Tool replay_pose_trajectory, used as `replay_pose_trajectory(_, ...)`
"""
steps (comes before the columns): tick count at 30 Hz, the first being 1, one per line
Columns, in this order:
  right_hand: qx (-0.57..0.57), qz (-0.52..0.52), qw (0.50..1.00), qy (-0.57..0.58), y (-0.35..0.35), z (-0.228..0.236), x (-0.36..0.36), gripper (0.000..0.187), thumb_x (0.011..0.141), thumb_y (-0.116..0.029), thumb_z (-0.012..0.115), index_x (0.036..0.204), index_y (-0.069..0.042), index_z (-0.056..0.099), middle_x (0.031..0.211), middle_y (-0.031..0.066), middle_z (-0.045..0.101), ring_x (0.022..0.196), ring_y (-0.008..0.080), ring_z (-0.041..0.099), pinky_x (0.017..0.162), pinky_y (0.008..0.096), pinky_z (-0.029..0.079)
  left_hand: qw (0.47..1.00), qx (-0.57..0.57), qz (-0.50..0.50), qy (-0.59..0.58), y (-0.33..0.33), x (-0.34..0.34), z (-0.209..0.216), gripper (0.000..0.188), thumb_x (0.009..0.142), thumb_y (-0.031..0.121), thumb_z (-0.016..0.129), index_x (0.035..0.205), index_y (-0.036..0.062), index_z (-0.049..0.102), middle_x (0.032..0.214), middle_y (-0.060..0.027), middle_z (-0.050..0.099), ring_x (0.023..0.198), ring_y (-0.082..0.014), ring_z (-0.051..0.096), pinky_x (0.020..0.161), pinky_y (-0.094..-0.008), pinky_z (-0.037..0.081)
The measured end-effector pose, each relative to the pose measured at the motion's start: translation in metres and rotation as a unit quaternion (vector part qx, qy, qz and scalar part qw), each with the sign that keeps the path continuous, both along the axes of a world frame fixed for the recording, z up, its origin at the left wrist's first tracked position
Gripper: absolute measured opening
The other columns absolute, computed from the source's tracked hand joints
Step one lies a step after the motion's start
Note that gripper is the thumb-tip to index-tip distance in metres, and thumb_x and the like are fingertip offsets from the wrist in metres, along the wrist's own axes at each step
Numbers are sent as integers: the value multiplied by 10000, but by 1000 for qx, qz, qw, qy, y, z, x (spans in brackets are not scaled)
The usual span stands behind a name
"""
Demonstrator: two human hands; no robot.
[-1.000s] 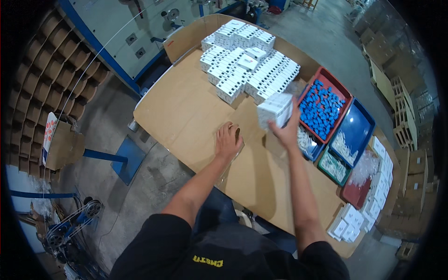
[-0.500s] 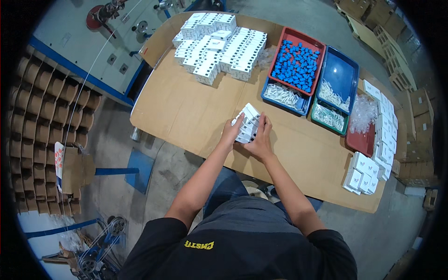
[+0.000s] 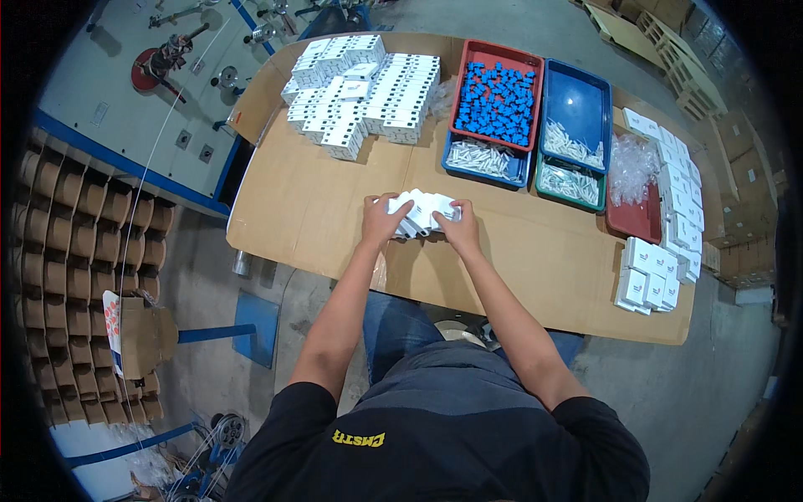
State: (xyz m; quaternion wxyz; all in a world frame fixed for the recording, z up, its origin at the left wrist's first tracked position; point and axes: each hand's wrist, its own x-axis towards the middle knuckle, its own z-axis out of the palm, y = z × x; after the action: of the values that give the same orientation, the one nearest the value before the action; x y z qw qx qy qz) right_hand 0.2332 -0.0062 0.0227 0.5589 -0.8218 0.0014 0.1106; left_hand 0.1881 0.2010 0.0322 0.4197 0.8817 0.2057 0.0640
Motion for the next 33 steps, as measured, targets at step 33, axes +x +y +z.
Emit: replay_pose_trajectory(33, 14, 156, 938, -309, -156, 80, -120, 600, 1001, -340, 646, 1446, 38, 509, 1442, 238, 502, 1325, 403, 507, 1106, 445, 430, 681, -724, -2, 113, -235, -101, 99, 522, 1056, 596, 481, 1374, 187, 543, 1223, -13, 628, 1160, -176, 612, 986, -370, 506)
